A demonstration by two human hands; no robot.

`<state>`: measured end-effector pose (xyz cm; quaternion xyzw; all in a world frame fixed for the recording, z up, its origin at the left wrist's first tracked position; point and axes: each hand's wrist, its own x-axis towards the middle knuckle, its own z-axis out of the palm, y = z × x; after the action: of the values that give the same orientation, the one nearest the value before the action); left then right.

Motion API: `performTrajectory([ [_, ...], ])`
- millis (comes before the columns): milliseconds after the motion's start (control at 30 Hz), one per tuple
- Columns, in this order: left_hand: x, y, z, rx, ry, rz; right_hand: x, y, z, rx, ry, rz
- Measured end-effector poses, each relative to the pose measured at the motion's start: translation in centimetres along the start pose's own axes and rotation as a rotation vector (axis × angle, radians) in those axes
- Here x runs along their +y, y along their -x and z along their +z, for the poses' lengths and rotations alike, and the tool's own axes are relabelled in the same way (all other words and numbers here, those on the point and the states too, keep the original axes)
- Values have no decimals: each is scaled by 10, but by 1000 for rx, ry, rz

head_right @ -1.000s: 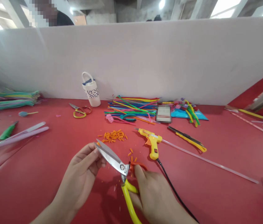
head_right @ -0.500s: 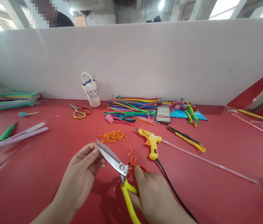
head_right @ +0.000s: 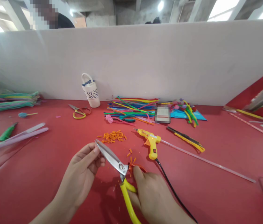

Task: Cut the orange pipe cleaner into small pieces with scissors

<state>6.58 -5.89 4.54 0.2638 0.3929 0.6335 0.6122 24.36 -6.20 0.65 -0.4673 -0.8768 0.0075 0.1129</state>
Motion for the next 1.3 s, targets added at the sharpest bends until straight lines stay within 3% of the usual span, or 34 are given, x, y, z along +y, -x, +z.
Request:
performTrajectory([
  [200, 0, -3, -2, 7, -12, -4, 2, -1, 1, -50, -116, 93],
  [300, -4, -3, -1, -57, -27, -98, 0, -4, -4, -92, -454, 233],
  [467, -17, 3, 2, -289, -50, -368, -5, -7, -15, -104, -1177, 447],
  [633, -25, 9, 4, -407, -107, -539, -6, -5, -9, -92, -1450, 394],
  [733, -26, 10, 4, -418, -141, -574, -5, -4, -7, -97, -1455, 375],
  [933, -24, 7, 5, -390, -293, -428, -8, -7, -20, -127, -1321, 459],
  [1067, -27, 6, 4, -414, -373, -424, -11, -9, -20, -161, -1276, 498],
  [1200, -28, 6, 3, -393, -373, -410, -9, -9, -21, -133, -1224, 438],
  [1300, -22, 1, 1, -292, -310, -349, -4, -8, -26, -53, -1058, 365],
])
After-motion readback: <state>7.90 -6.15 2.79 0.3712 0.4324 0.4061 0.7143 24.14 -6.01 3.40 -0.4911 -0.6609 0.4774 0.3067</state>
